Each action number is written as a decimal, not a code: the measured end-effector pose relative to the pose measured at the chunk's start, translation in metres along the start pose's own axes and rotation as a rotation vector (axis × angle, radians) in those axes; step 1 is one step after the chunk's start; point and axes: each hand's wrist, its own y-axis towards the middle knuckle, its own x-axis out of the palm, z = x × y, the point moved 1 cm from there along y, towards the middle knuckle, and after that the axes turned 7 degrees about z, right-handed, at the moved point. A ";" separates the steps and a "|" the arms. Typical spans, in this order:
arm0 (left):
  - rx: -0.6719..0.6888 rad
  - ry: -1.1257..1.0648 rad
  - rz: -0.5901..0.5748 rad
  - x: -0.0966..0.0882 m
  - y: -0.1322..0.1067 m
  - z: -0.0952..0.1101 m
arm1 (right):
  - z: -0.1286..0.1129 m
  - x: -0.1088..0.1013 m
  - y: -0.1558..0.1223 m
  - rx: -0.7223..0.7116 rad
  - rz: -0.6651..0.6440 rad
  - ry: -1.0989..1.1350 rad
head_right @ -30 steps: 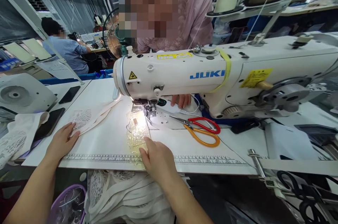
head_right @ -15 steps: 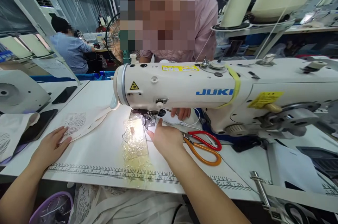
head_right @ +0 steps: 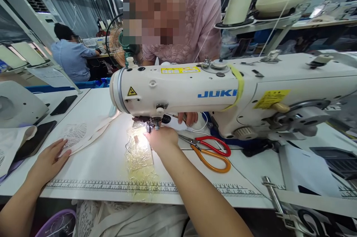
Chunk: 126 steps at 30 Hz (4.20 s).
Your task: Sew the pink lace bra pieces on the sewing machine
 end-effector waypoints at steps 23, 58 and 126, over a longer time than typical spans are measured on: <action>0.000 0.024 -0.029 0.000 -0.004 0.003 | 0.082 0.030 -0.031 -0.089 0.478 -0.177; 0.018 0.022 -0.014 0.000 -0.002 0.005 | 0.100 0.046 -0.020 -0.152 0.686 -0.004; 0.011 0.012 -0.032 0.002 -0.002 -0.001 | 0.087 0.050 -0.012 -0.053 0.694 -0.038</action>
